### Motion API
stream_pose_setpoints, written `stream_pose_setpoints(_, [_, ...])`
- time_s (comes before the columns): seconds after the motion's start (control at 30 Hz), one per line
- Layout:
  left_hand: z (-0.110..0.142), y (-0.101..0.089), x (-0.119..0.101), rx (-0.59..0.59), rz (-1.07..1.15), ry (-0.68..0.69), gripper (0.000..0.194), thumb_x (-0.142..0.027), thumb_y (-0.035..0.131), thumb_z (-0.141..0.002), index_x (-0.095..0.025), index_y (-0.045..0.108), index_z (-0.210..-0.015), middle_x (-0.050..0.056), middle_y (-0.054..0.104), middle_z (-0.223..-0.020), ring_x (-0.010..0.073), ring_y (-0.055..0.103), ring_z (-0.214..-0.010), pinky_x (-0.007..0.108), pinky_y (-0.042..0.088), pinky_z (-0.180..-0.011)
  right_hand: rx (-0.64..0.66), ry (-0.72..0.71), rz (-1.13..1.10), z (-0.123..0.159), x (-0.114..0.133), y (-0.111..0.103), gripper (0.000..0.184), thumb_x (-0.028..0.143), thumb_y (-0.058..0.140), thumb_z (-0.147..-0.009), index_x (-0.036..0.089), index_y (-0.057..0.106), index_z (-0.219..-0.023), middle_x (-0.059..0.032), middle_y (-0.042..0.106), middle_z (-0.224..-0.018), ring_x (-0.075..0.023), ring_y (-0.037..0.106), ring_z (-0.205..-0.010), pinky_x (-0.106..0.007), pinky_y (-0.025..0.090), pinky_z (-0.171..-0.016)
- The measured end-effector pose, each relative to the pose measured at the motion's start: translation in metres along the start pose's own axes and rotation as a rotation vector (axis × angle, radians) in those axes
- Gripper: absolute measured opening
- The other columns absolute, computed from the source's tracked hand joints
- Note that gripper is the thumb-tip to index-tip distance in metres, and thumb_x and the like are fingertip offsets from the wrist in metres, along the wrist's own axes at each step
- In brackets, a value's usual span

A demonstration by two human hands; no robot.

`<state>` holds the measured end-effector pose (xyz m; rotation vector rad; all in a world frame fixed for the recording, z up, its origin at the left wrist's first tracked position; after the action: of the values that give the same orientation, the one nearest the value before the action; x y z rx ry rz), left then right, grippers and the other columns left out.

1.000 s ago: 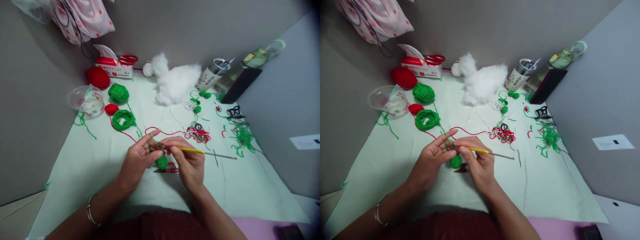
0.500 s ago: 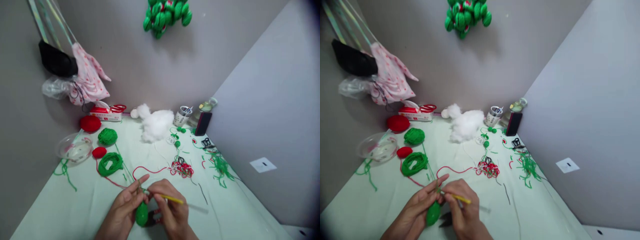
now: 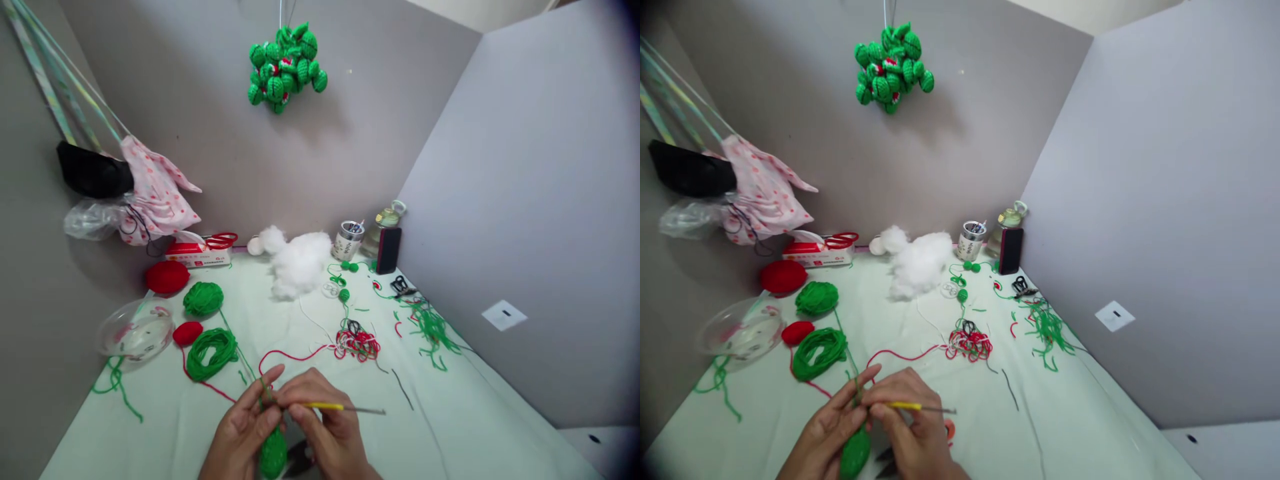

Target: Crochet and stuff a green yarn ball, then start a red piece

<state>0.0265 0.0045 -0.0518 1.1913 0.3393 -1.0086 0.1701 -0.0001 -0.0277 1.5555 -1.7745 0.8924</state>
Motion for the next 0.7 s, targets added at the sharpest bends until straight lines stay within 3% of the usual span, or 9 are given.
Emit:
stream_pose_setpoints(0.17, [0.009, 0.011, -0.014, -0.017, 0.006, -0.049, 0.048, -0.029, 0.095, -0.068, -0.028, 0.082, -0.115, 0.005, 0.078, -0.096, 0.0171, 0.068, -0.089, 0.025, 0.052, -0.086, 0.005, 0.24, -0.175, 0.0, 0.007, -0.003, 0.013, 0.027, 0.07, -0.096, 0.025, 0.083, -0.098, -0.0065, 0.08, -0.09, -0.0187, 0.074, -0.079, -0.029, 0.062, -0.07])
stream_pose_setpoints(0.3, [0.011, 0.013, -0.018, 0.001, 0.015, -0.021, 0.054, -0.029, 0.094, -0.069, -0.025, 0.079, -0.121, 0.003, 0.074, -0.09, 0.0141, 0.064, -0.081, 0.024, 0.049, -0.079, 0.055, 0.355, -0.205, 0.001, 0.009, -0.003, 0.014, 0.025, 0.072, -0.094, 0.026, 0.081, -0.105, -0.0047, 0.077, -0.094, -0.0145, 0.069, -0.07, -0.025, 0.059, -0.063])
stream_pose_setpoints(0.57, [0.009, 0.012, -0.02, -0.017, -0.002, -0.02, 0.055, -0.032, 0.097, -0.063, -0.024, 0.082, -0.115, 0.002, 0.071, -0.081, 0.013, 0.061, -0.075, 0.025, 0.047, -0.076, 0.069, 0.248, -0.091, 0.003, 0.005, -0.002, 0.017, 0.022, 0.068, -0.097, 0.028, 0.081, -0.106, -0.0057, 0.078, -0.099, -0.0176, 0.071, -0.083, -0.029, 0.059, -0.069])
stream_pose_setpoints(0.7, [0.008, 0.013, -0.021, -0.019, 0.019, -0.031, 0.053, -0.03, 0.097, -0.063, -0.024, 0.083, -0.113, 0.003, 0.074, -0.084, 0.0155, 0.065, -0.082, 0.026, 0.049, -0.082, 0.081, 0.216, -0.043, 0.001, 0.004, -0.002, 0.016, 0.022, 0.068, -0.097, 0.027, 0.081, -0.105, -0.0058, 0.078, -0.098, -0.0195, 0.073, -0.091, -0.031, 0.062, -0.076])
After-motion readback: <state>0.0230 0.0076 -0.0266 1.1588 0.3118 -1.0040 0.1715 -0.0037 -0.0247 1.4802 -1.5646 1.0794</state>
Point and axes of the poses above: each hand's wrist, its own z-axis away from the middle knuckle, its own y-axis out of the palm, x = y × z, the point moved 1 cm from there along -z, towards the middle knuckle
